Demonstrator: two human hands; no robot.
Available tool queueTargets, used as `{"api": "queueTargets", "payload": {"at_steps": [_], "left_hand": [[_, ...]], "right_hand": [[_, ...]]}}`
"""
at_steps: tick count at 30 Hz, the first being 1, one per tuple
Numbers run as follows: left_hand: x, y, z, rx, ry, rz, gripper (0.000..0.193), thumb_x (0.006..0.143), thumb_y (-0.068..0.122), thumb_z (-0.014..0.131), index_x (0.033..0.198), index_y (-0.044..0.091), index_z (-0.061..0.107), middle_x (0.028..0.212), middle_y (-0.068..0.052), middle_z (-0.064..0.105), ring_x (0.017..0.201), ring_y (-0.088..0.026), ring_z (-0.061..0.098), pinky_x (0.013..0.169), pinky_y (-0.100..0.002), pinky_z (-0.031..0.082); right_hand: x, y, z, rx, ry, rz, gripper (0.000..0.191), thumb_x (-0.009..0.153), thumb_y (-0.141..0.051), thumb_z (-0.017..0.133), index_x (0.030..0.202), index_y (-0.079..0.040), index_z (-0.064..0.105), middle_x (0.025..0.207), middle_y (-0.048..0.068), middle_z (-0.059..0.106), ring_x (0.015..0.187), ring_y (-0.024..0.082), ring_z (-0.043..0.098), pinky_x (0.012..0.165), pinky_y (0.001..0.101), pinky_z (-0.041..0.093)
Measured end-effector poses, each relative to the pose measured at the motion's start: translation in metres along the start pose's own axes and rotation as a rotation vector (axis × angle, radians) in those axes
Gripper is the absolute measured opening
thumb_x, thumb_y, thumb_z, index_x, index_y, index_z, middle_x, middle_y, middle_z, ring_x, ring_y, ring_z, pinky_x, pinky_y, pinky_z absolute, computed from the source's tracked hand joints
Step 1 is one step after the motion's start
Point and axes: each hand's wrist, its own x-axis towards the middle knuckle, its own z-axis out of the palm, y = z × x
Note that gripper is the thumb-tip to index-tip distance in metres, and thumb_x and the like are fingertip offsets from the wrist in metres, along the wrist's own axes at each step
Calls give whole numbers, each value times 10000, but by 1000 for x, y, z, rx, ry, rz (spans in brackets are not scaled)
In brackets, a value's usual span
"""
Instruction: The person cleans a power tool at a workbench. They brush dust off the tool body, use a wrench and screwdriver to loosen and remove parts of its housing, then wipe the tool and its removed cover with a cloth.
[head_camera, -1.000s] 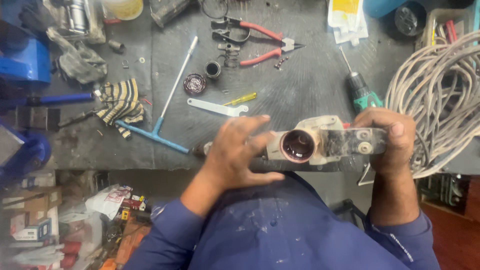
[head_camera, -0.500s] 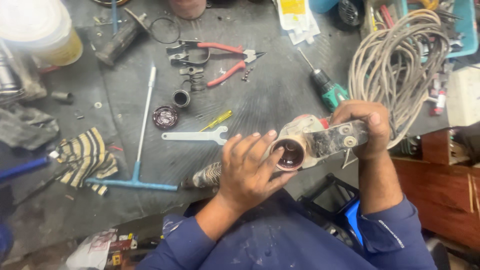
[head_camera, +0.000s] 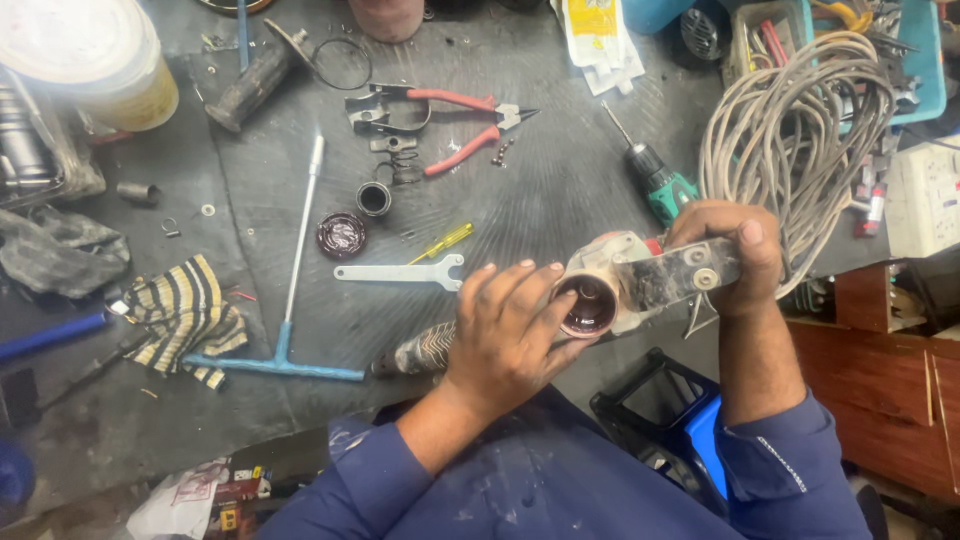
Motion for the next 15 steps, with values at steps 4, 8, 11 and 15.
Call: {"api": "queueTargets", "payload": {"at_steps": [4,8,11,15], "left_hand": [[-3,-1,1,-10,-14,-3,419,906,441,818,1161,123,721,1371,-38,576,1328,-256,493,1157,-525,350],[-4,-1,0,-36,-40,-10,435,892,446,813,1168,126,710,1357,-43,571,1335,-256,495,1177,-545,323],[-5,0,0,-39,-43,-14,441,890,441,810,1180,126,705,1361,-45,569,1337,-259,497,1185,-540,312],[-8,3,2,-8,-27,11,452,918,435,809,1212,109,697,1378,-50,559,1345,-255,496,1207,-524,298]], "right_hand": [[-2,4,-1,15,-7,-32,809,1029,-612,310,738,72,629,671,185,629,593,256,594,618,343,460],[-4,4,1,13,-6,-39,804,1031,-600,299,731,71,625,650,180,621,575,254,593,602,338,463],[-5,2,1,-16,-4,-53,806,1037,-597,286,735,68,628,660,182,626,584,254,590,612,342,459],[-8,0,1,-21,-14,-54,807,1042,-598,277,738,64,623,661,182,623,583,252,592,607,341,459]]}}
